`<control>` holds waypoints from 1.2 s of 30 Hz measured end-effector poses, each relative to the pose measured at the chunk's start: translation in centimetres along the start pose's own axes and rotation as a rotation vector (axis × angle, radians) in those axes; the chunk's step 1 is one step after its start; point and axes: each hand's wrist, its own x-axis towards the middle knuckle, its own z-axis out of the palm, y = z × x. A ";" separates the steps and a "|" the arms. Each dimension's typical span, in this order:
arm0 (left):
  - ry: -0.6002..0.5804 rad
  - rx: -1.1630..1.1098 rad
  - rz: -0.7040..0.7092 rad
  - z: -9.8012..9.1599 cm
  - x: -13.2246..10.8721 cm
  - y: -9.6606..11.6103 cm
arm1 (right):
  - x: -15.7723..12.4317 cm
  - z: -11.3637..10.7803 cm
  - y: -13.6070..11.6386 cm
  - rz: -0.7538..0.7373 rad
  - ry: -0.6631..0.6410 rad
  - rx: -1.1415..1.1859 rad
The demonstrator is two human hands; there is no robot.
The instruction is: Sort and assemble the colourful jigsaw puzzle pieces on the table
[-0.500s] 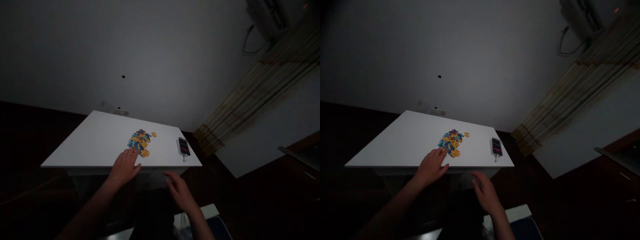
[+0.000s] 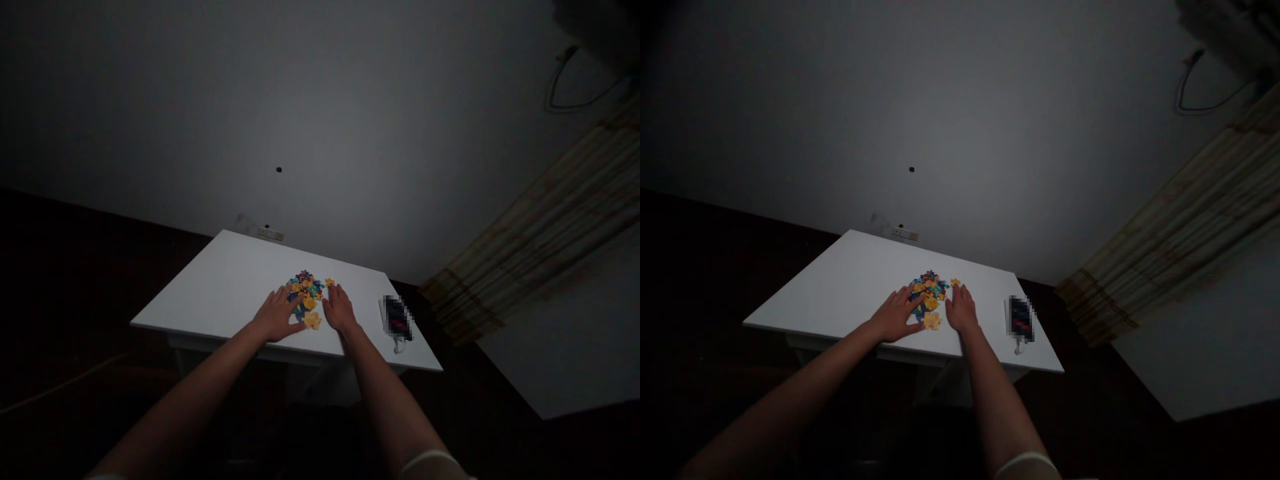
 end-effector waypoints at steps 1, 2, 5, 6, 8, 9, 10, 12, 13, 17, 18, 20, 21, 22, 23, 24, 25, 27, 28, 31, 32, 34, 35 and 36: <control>0.002 0.002 0.004 0.0 0.3 -0.3 | 1.0 0.0 -0.1 0.003 0.016 -0.001; 0.007 0.005 0.007 -0.1 0.6 -0.7 | 1.9 0.1 0.0 -0.001 0.029 -0.004; 0.022 0.015 0.029 -0.4 1.4 -1.9 | 4.1 0.4 0.3 -0.049 0.040 -0.014; 0.031 0.007 0.051 -0.6 1.6 -2.2 | 4.6 0.6 0.5 -0.064 0.045 -0.009; 0.063 -0.038 0.099 -1.1 2.1 -2.9 | 5.4 1.0 0.9 -0.081 0.074 0.028; 0.085 -0.073 0.115 -1.5 2.5 -3.2 | 5.6 1.1 1.2 -0.085 0.094 0.055; 0.105 -0.106 0.120 -1.9 2.9 -3.5 | 5.7 1.3 1.5 -0.089 0.114 0.086; 0.129 -0.147 0.106 -2.9 3.9 -4.0 | 5.8 1.8 2.0 -0.100 0.152 0.146; 0.127 -0.148 0.100 -3.4 4.6 -4.3 | 5.9 2.0 2.3 -0.102 0.174 0.176; 0.031 -0.109 0.130 -5.1 7.8 -5.8 | 5.7 2.8 3.1 -0.093 0.308 0.335; -0.008 -0.108 0.150 -5.3 8.6 -6.2 | 5.7 3.0 3.3 -0.098 0.348 0.397; -0.067 -0.128 0.206 -5.5 9.8 -7.0 | 5.6 3.2 3.6 -0.116 0.413 0.522; -0.079 -0.148 0.237 -5.4 10.2 -7.3 | 5.6 3.3 3.7 -0.121 0.434 0.572; -0.077 -0.171 0.262 -5.3 10.5 -7.6 | 5.6 3.3 3.8 -0.120 0.447 0.609; -0.062 -0.196 0.276 -5.1 10.6 -7.9 | 5.6 3.3 3.9 -0.114 0.456 0.635; -0.043 -0.220 0.278 -4.9 10.5 -8.1 | 5.6 3.2 3.9 -0.103 0.463 0.651; -0.020 -0.242 0.272 -4.7 10.4 -8.3 | 5.6 3.2 4.0 -0.090 0.469 0.661; 0.023 -0.284 0.258 -4.3 10.0 -8.5 | 5.6 3.0 4.0 -0.057 0.468 0.673; 0.040 -0.306 0.253 -4.2 9.9 -8.6 | 5.6 3.0 4.1 -0.041 0.451 0.680; 0.080 -0.399 0.223 -4.0 9.7 -8.8 | 5.5 2.7 4.2 0.002 0.369 0.721; 0.092 -0.442 0.204 -3.9 9.8 -8.9 | 5.5 2.5 4.2 0.018 0.354 0.735; 0.120 -0.543 0.151 -3.6 10.1 -9.3 | 5.7 2.0 3.6 0.041 0.350 0.740; 0.132 -0.598 0.119 -3.5 10.3 -9.6 | 6.0 1.6 3.0 0.043 0.351 0.735; 0.138 -0.654 0.084 -3.4 10.6 -9.9 | 6.4 1.2 2.1 0.032 0.345 0.727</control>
